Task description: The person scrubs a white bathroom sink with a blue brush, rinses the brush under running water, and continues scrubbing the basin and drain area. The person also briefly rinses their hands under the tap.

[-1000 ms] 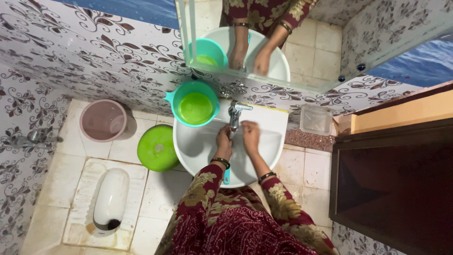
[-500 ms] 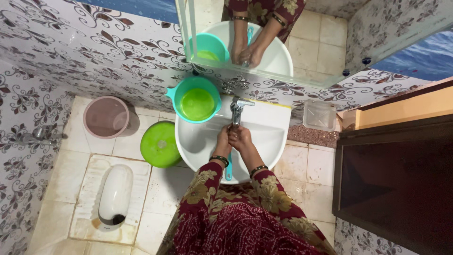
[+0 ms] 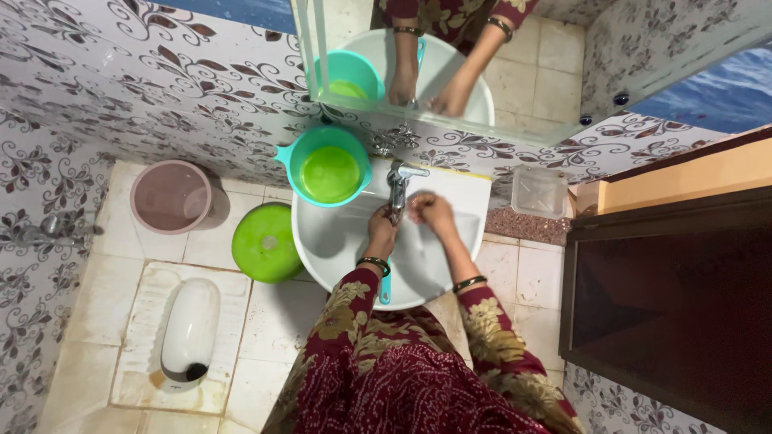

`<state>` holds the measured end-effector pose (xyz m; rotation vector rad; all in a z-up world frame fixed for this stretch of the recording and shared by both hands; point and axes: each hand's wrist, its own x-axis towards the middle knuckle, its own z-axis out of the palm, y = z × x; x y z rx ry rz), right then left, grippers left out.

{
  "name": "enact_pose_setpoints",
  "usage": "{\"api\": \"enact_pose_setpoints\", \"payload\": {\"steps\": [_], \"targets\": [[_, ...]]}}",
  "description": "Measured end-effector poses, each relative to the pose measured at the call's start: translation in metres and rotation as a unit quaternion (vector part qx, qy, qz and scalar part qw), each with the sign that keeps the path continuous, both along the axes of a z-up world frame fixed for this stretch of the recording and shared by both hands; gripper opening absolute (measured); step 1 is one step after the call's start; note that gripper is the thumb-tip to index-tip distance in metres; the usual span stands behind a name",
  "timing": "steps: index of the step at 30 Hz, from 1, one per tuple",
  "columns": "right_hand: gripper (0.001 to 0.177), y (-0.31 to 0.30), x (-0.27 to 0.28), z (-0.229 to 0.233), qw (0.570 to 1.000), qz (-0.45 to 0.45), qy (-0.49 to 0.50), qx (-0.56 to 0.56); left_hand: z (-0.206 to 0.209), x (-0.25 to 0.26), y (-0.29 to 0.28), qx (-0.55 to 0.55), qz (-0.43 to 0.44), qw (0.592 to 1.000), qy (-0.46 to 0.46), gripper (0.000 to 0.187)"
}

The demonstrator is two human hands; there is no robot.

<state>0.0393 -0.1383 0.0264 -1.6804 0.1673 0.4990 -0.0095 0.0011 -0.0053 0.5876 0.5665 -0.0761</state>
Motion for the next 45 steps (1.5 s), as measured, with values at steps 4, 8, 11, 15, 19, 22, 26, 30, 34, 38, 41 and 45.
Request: {"api": "enact_pose_setpoints", "payload": {"steps": [4,8,11,15,19,22,26,30,34,38,41,45], "targets": [[0.019,0.052,-0.042,-0.019,0.931,-0.043,0.249,0.264,-0.004,-0.011,0.010,0.047,0.043,0.993,0.095,0.031],[0.017,0.074,-0.037,-0.021,0.825,-0.177,0.327,0.427,-0.005,-0.019,0.028,-0.047,0.008,0.995,0.092,0.029],[0.017,0.068,-0.034,-0.022,0.806,-0.022,0.317,0.499,-0.005,-0.019,0.026,-0.084,-0.029,0.992,0.091,0.028],[0.014,0.045,-0.045,-0.023,0.945,0.068,0.261,0.183,-0.008,-0.028,0.014,-0.105,-0.068,0.988,0.095,0.025],[0.018,0.035,-0.047,0.002,0.922,0.303,-0.020,-0.240,-0.016,-0.031,0.005,-0.117,-0.124,0.980,0.103,0.023],[0.021,0.044,-0.045,0.062,0.885,0.129,-0.202,-0.400,-0.017,-0.022,-0.007,-0.108,-0.131,0.982,0.078,0.022],[0.030,0.066,-0.040,0.136,0.815,-0.004,-0.390,-0.428,-0.014,0.000,-0.010,-0.091,-0.099,0.986,0.096,0.038],[0.031,0.069,-0.011,0.131,0.750,0.081,-0.416,-0.507,-0.018,-0.004,-0.001,-0.051,-0.099,0.991,0.068,0.032],[0.041,0.076,0.009,0.101,0.794,0.100,-0.260,-0.541,-0.016,-0.007,0.006,-0.032,-0.119,0.991,0.049,0.029],[0.047,0.071,0.011,0.095,0.894,0.040,-0.161,-0.416,-0.016,-0.011,0.011,-0.005,-0.146,0.989,0.031,0.028],[0.057,0.062,-0.003,0.083,0.940,0.039,-0.108,-0.322,-0.014,-0.018,0.016,-0.032,-0.129,0.991,0.002,0.028],[0.050,0.044,-0.069,0.033,0.947,0.029,-0.082,-0.310,-0.010,-0.028,0.031,0.109,-0.130,0.983,-0.068,0.037]]}}
